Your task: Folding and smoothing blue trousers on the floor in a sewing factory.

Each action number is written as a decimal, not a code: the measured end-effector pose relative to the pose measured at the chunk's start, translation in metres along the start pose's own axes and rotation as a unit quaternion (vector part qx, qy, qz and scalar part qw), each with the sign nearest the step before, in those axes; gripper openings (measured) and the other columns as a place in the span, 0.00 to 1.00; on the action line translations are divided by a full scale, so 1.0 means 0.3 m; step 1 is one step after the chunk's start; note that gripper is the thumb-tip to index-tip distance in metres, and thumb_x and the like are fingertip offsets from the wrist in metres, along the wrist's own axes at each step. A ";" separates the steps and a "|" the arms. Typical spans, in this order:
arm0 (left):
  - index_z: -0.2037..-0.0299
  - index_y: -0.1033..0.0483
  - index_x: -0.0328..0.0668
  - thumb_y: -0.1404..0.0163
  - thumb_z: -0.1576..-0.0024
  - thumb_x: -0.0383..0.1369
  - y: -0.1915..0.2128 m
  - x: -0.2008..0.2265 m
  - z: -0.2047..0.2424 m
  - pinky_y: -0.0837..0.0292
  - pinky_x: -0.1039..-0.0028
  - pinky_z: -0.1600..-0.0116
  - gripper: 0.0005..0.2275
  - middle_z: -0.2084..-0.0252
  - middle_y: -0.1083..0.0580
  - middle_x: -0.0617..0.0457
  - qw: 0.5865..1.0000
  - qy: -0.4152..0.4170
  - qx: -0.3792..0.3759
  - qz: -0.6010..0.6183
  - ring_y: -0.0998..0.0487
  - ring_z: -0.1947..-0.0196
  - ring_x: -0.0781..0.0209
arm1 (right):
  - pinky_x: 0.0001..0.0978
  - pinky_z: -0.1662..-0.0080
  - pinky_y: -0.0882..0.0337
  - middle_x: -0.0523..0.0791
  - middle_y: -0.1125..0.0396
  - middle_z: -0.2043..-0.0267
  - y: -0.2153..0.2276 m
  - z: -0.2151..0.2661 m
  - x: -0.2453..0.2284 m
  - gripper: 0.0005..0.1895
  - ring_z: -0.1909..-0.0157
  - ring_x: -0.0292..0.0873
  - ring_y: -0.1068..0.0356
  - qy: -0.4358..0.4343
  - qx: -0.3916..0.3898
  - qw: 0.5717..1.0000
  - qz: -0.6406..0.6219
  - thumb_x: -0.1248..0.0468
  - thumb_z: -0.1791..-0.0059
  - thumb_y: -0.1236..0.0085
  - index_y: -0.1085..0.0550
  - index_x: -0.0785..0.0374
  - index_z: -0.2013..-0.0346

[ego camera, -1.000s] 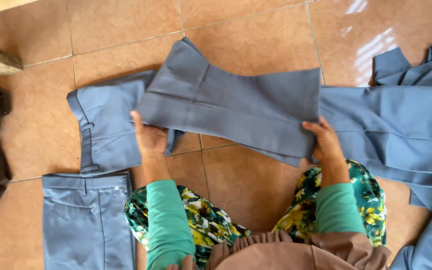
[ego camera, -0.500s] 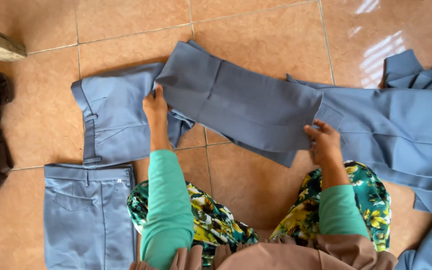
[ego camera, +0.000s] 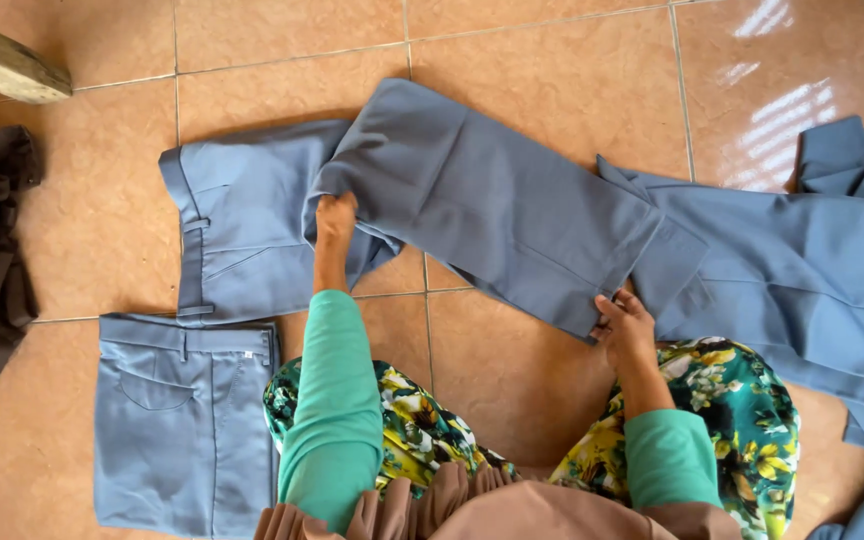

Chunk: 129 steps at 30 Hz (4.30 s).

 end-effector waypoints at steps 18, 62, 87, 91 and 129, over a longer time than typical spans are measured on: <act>0.74 0.21 0.40 0.43 0.50 0.38 -0.022 0.054 -0.010 0.23 0.52 0.65 0.09 0.78 0.24 0.40 0.979 -0.111 -0.070 -0.158 0.19 0.73 0.42 | 0.62 0.48 0.29 0.42 0.34 0.56 -0.024 -0.020 -0.127 0.16 0.51 0.51 0.26 -0.106 -0.081 0.989 -0.059 0.63 0.47 0.44 0.35 0.50 0.46; 0.68 0.24 0.42 0.31 0.55 0.43 0.062 0.125 0.305 0.23 0.74 0.68 0.17 0.82 0.23 0.57 0.882 0.354 0.075 0.302 0.19 0.81 0.63 | 0.49 0.52 0.27 0.46 0.28 0.58 -0.021 0.000 -0.089 0.20 0.51 0.52 0.27 0.089 0.136 0.924 0.347 0.53 0.52 0.34 0.23 0.57 0.49; 0.41 0.34 0.30 0.36 0.45 0.33 -0.027 0.521 0.872 0.27 0.69 0.69 0.26 0.57 0.33 0.42 0.535 0.587 0.018 0.607 0.27 0.77 0.56 | 0.54 0.54 0.25 0.53 0.26 0.57 0.071 -0.140 -0.332 0.20 0.51 0.59 0.26 0.260 0.127 0.876 0.386 0.60 0.49 0.31 0.26 0.60 0.45; 0.64 0.29 0.40 0.41 0.43 0.38 0.379 0.839 0.842 0.30 0.78 0.61 0.12 0.66 0.30 0.54 0.471 0.599 -0.150 0.630 0.23 0.65 0.61 | 0.61 0.49 0.30 0.54 0.36 0.48 -0.026 -0.021 -0.367 0.31 0.46 0.63 0.35 0.384 0.180 0.786 0.450 0.63 0.52 0.28 0.33 0.61 0.38; 0.23 0.56 0.55 0.67 0.32 0.49 0.070 0.933 0.373 0.62 0.45 0.23 0.28 0.21 0.55 0.45 0.998 0.006 0.047 -0.046 0.58 0.21 0.42 | 0.58 0.49 0.34 0.52 0.35 0.49 0.065 -0.213 -0.276 0.37 0.47 0.61 0.35 0.369 0.172 0.748 0.525 0.55 0.57 0.25 0.31 0.59 0.36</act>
Point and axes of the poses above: each hand's wrist, its own z-axis away from the middle knuckle, its own y-axis out of the back of the hand, x = y × z, the point moved 3 cm from there along -z, towards the middle knuckle
